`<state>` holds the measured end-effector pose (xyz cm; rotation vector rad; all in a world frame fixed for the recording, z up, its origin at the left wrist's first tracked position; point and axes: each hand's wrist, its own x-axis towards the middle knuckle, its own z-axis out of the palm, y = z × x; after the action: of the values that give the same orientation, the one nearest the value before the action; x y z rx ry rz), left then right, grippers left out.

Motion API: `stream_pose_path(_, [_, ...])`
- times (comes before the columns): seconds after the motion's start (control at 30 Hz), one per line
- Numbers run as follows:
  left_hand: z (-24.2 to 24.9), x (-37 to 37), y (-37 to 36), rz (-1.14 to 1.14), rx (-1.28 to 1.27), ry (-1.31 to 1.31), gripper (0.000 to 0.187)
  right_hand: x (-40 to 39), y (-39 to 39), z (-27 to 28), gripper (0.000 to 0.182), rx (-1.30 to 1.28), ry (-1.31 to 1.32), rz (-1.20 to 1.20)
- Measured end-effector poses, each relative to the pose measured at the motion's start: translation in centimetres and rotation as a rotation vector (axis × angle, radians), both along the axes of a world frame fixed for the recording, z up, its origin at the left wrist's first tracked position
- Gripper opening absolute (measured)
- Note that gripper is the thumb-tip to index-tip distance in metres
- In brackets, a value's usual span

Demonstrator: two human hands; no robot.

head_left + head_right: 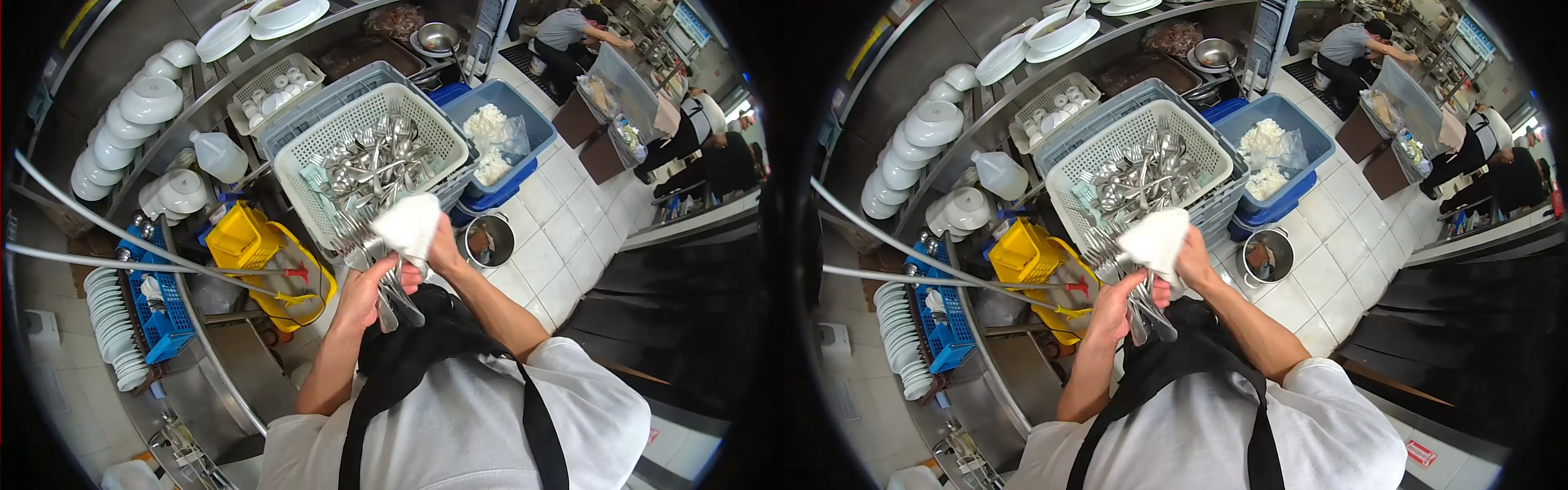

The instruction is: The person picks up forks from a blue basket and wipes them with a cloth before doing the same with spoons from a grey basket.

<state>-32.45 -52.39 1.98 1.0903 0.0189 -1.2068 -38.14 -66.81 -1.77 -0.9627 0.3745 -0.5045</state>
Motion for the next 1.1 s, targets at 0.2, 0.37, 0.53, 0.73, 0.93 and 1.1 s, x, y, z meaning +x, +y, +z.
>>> stream_pose_path(0.2, [-1.6,-2.1,-1.9,0.1,0.081,0.146,0.023,-1.9,-2.9,-1.1,0.056,-0.639,0.241,0.036])
stream_pose_path(0.37, [-0.3,-4.5,-3.0,0.293,0.123,-0.085,0.023,-2.2,-5.4,-3.9,0.045,0.494,-0.078,0.019])
stream_pose_path(0.53, [-0.6,-5.9,-3.4,0.361,0.131,-0.184,0.024,-5.5,-3.6,-4.1,0.037,0.482,-0.138,0.47])
stream_pose_path(0.73, [-1.0,-6.7,-4.3,0.337,0.052,-0.361,0.016,-4.3,-4.5,-1.0,0.015,0.072,0.087,0.282])
stream_pose_path(0.93, [-0.5,-6.1,-2.3,0.241,0.093,-0.392,0.02,-4.3,-4.1,-5.3,0.019,0.201,-0.09,0.388])
stream_pose_path(1.1, [0.1,-6.1,-0.7,0.35,0.065,-0.309,0.027,-3.4,-1.9,-1.1,0.017,-0.469,0.025,0.349])
